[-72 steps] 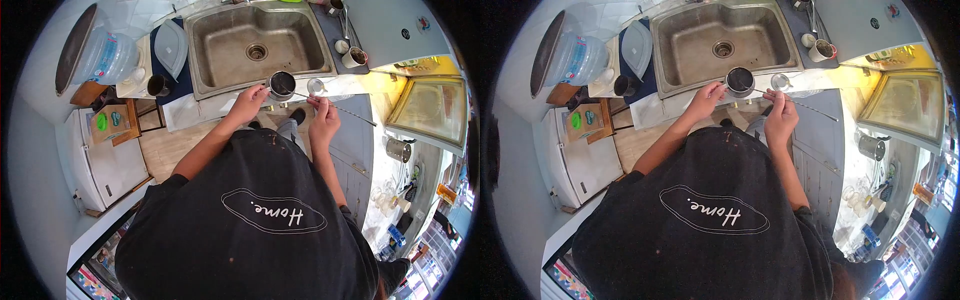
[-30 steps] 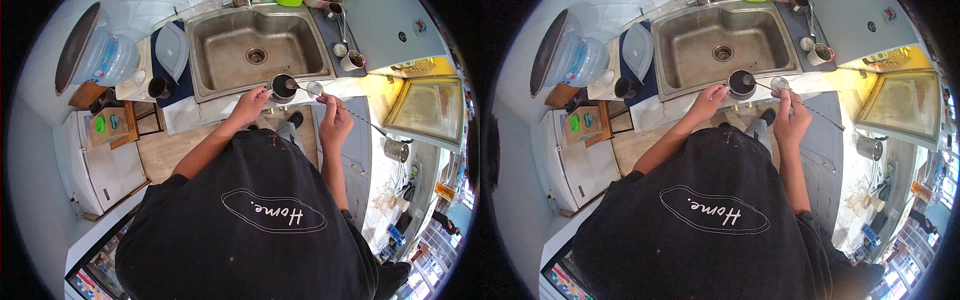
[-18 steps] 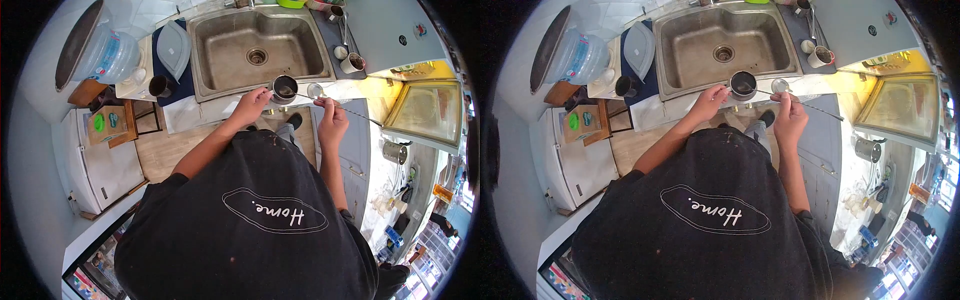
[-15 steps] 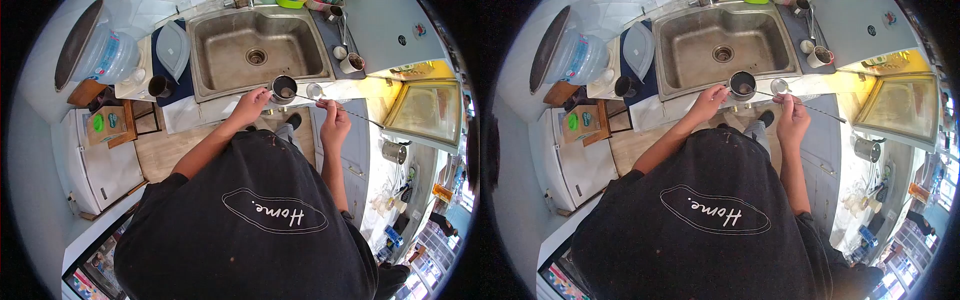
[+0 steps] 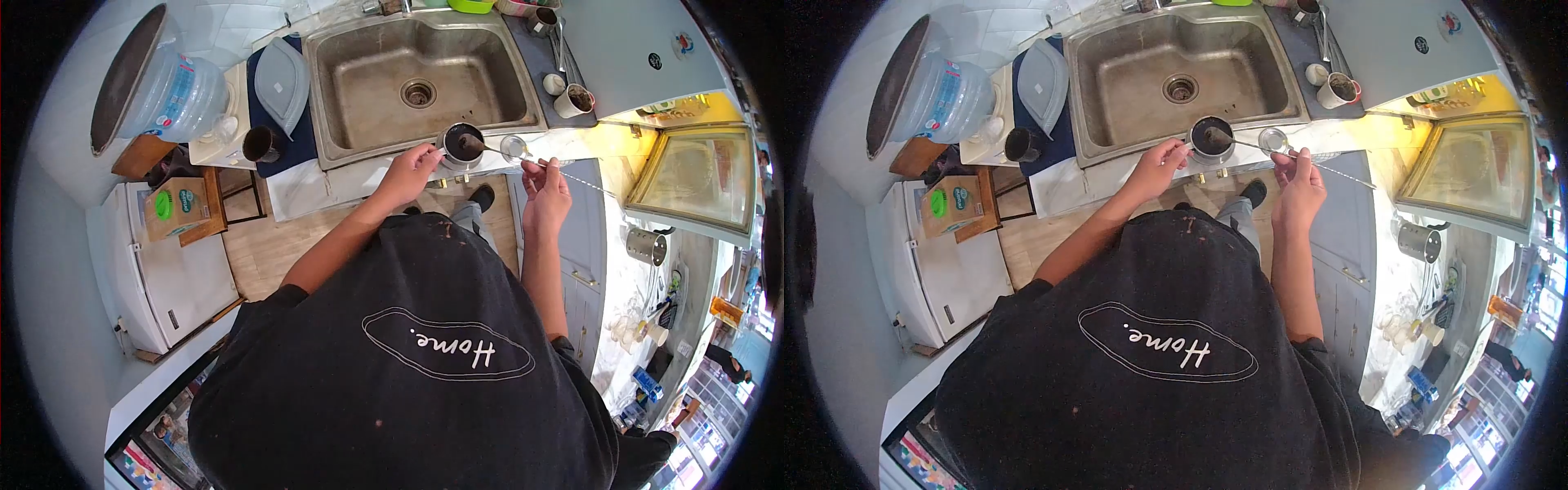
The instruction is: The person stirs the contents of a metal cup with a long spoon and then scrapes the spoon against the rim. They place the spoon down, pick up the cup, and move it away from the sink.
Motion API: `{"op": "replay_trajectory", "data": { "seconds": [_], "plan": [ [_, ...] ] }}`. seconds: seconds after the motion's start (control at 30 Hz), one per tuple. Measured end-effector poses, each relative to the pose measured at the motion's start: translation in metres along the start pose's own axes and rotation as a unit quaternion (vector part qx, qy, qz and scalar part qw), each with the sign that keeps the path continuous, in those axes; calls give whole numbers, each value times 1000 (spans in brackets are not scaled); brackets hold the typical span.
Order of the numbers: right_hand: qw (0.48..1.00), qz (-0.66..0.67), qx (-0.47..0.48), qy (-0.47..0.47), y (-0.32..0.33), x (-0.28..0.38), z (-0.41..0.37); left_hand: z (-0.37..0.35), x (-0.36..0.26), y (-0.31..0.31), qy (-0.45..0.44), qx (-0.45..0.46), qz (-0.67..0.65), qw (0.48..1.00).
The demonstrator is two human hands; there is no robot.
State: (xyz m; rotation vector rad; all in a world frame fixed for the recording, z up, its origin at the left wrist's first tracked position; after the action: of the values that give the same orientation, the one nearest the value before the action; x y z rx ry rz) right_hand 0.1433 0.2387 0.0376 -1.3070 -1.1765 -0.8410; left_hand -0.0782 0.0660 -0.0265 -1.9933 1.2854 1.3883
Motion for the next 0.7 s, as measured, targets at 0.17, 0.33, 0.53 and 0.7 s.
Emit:
{"op": "replay_trajectory", "data": {
  "seconds": [0.17,0.33,0.53,0.7],
  "plan": [
    [998,-28,23,60,-6,3,0,-2,-3,1,1,0,13,1000],
    [975,-130,109,145,-25,12,-9,0,-1,0,7,3,19,1000],
    [936,-205,149,246,-24,31,-14,-4,-5,1,18,3,11,1000],
    [957,-149,132,213,-15,43,-16,-1,-2,0,21,6,7,1000]
  ]
}}
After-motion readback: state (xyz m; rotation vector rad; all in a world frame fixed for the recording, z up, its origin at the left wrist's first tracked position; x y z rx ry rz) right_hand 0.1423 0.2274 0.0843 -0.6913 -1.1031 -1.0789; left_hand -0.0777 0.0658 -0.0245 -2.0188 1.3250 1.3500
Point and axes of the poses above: each hand's wrist, its own z-axis towards the middle knuckle, its own y-axis out of the back of the hand, x = y × z, the point moved 9 cm from there along z, towards the middle knuckle, and after that the axes turned 15 degrees about y, right-handed, at the moved point
